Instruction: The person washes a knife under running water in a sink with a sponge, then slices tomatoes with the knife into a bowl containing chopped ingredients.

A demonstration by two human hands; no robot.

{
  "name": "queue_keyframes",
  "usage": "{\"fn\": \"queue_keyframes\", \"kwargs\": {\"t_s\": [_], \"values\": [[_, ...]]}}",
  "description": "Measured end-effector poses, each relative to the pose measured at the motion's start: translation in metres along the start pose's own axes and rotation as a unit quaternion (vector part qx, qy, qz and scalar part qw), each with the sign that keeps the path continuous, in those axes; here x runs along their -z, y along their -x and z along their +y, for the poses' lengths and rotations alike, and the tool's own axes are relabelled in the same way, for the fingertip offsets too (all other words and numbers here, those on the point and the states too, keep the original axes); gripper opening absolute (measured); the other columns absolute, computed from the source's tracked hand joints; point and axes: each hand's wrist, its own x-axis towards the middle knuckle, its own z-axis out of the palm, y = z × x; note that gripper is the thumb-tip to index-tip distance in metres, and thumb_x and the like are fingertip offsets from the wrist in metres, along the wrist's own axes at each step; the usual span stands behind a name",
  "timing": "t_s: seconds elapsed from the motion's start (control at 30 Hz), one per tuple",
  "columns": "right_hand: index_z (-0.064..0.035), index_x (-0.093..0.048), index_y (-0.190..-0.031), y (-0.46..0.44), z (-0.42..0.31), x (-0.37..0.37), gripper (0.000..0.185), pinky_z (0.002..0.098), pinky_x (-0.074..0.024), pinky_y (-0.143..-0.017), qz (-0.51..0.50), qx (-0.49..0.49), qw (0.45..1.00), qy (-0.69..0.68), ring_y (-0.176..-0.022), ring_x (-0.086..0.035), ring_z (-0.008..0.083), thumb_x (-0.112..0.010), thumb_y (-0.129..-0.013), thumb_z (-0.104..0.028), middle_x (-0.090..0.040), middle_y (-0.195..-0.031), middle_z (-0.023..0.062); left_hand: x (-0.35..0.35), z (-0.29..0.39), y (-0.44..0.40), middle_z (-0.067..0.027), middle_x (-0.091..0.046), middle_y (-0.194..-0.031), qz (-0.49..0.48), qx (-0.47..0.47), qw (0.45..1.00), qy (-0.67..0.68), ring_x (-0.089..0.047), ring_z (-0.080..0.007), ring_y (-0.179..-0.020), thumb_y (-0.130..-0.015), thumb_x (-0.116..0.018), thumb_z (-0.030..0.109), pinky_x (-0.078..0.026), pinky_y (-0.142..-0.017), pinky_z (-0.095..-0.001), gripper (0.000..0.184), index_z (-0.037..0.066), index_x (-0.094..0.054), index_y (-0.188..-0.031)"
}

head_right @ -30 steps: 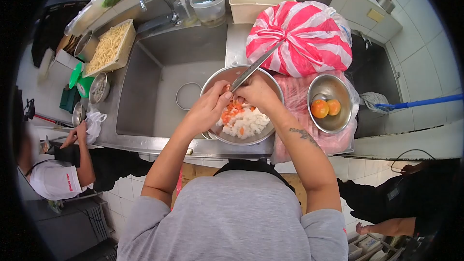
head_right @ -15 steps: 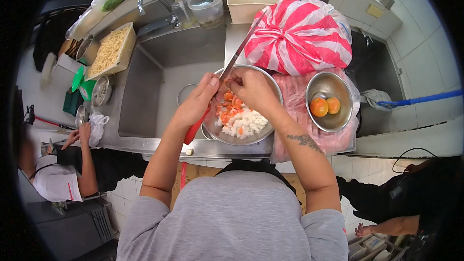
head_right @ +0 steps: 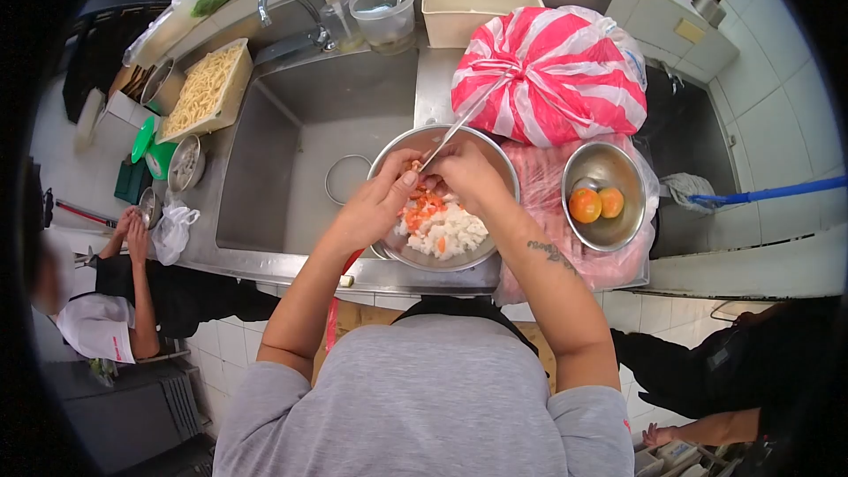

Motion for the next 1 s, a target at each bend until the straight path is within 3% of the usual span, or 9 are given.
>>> {"fn": "queue_keyframes", "kwargs": {"t_s": [0.17, 0.27, 0.37, 0.5, 0.6, 0.73, 0.8, 0.93, 1.0], "values": [[0.0023, -0.065, -0.084, -0.005, -0.010, -0.004, 0.011, 0.0276, -0.0463, -0.053, -0.024, -0.066, 0.996, -0.056, -0.061, -0.058, 0.0145, -0.060, -0.076, -0.004, -0.061, -0.071, 0.0076, -0.003, -0.009, -0.007, -0.0276, -0.058, -0.107, 0.052, -0.012, 0.996, -0.074, -0.057, -0.0414, -0.101, -0.097, -0.039, 0.035, -0.043, -0.086, -0.0423, 0.041, -0.001, -0.039, -0.117], [-0.0007, -0.067, -0.084, -0.012, -0.012, 0.003, 0.012, 0.0325, -0.0499, -0.059, -0.111, -0.031, 0.924, 0.364, -0.065, -0.062, 0.0209, -0.062, -0.074, -0.006, -0.061, -0.071, 0.0099, -0.002, -0.024, -0.011, -0.0236, -0.059, -0.103, 0.071, 0.013, 0.997, 0.009, -0.060, -0.0351, -0.092, -0.097, -0.041, 0.035, -0.046, -0.078, -0.0409, 0.039, -0.001, -0.040, -0.113], [-0.0048, -0.068, -0.085, -0.038, 0.026, 0.010, 0.014, 0.0374, -0.0517, -0.070, -0.013, 0.151, 0.814, 0.561, -0.078, -0.064, 0.0273, -0.064, -0.074, -0.012, -0.062, -0.080, 0.0132, 0.003, -0.026, -0.008, -0.0163, -0.058, -0.094, 0.059, 0.058, 0.990, 0.117, -0.059, -0.0232, -0.078, -0.097, -0.040, 0.036, -0.047, -0.066, -0.0350, 0.039, 0.001, -0.040, -0.114], [-0.0043, -0.066, -0.089, -0.061, 0.064, -0.003, 0.019, 0.0428, -0.0503, -0.079, 0.023, 0.209, 0.729, 0.652, -0.097, -0.059, 0.0302, -0.065, -0.076, -0.017, -0.061, -0.096, 0.0145, 0.011, -0.018, -0.003, -0.0083, -0.051, -0.081, 0.042, 0.111, 0.981, 0.157, -0.050, -0.0115, -0.061, -0.097, -0.040, 0.036, -0.042, -0.049, -0.0266, 0.039, 0.003, -0.041, -0.118], [-0.0016, -0.062, -0.091, -0.065, 0.070, 0.000, 0.019, 0.0394, -0.0517, -0.072, 0.040, 0.275, 0.706, 0.652, -0.084, -0.062, 0.0269, -0.065, -0.079, -0.016, -0.062, -0.089, 0.0120, 0.012, -0.022, -0.002, -0.0073, -0.050, -0.078, 0.048, 0.094, 0.980, 0.170, -0.046, -0.0114, -0.056, -0.097, -0.040, 0.036, -0.039, -0.043, -0.0269, 0.041, 0.004, -0.042, -0.122], [0.0003, -0.060, -0.090, -0.053, 0.042, 0.012, 0.015, 0.0296, -0.0501, -0.061, -0.054, 0.076, 0.962, 0.255, -0.069, -0.060, 0.0166, -0.062, -0.084, -0.013, -0.062, -0.080, 0.0074, 0.018, -0.028, 0.003, -0.0100, -0.054, -0.086, 0.003, 0.098, 0.984, 0.149, -0.050, -0.0133, -0.064, -0.096, -0.038, 0.039, -0.044, -0.054, -0.0282, 0.048, 0.006, -0.038, -0.132], [0.0005, -0.060, -0.089, -0.043, 0.030, 0.014, 0.012, 0.0249, -0.0482, -0.057, -0.064, -0.001, 0.995, 0.077, -0.065, -0.058, 0.0122, -0.061, -0.086, -0.011, -0.061, -0.077, 0.0057, 0.015, -0.034, 0.004, -0.0130, -0.059, -0.095, -0.007, 0.068, 0.989, 0.130, -0.052, -0.0147, -0.071, -0.096, -0.037, 0.040, -0.047, -0.063, -0.0293, 0.052, 0.007, -0.035, -0.136], [0.0023, -0.061, -0.092, -0.026, 0.018, 0.010, 0.011, 0.0226, -0.0462, -0.053, -0.054, -0.027, 0.997, -0.055, -0.066, -0.059, 0.0124, -0.057, -0.084, -0.005, -0.062, -0.079, 0.0078, 0.004, -0.034, -0.001, -0.0044, -0.048, -0.074, -0.001, 0.038, 0.991, 0.130, -0.044, -0.0095, -0.043, -0.098, -0.034, 0.038, -0.035, -0.041, -0.0227, 0.052, 0.009, -0.029, -0.142], [0.0026, -0.061, -0.090, -0.019, 0.010, 0.004, 0.011, 0.0235, -0.0469, -0.055, -0.037, -0.013, 0.998, -0.055, -0.065, -0.059, 0.0129, -0.056, -0.083, -0.004, -0.063, -0.079, 0.0086, 0.001, -0.033, -0.002, -0.0081, -0.050, -0.081, 0.002, 0.035, 0.996, 0.086, -0.048, -0.0145, -0.058, -0.098, -0.035, 0.038, -0.038, -0.052, -0.0262, 0.050, 0.009, -0.031, -0.139]]}}
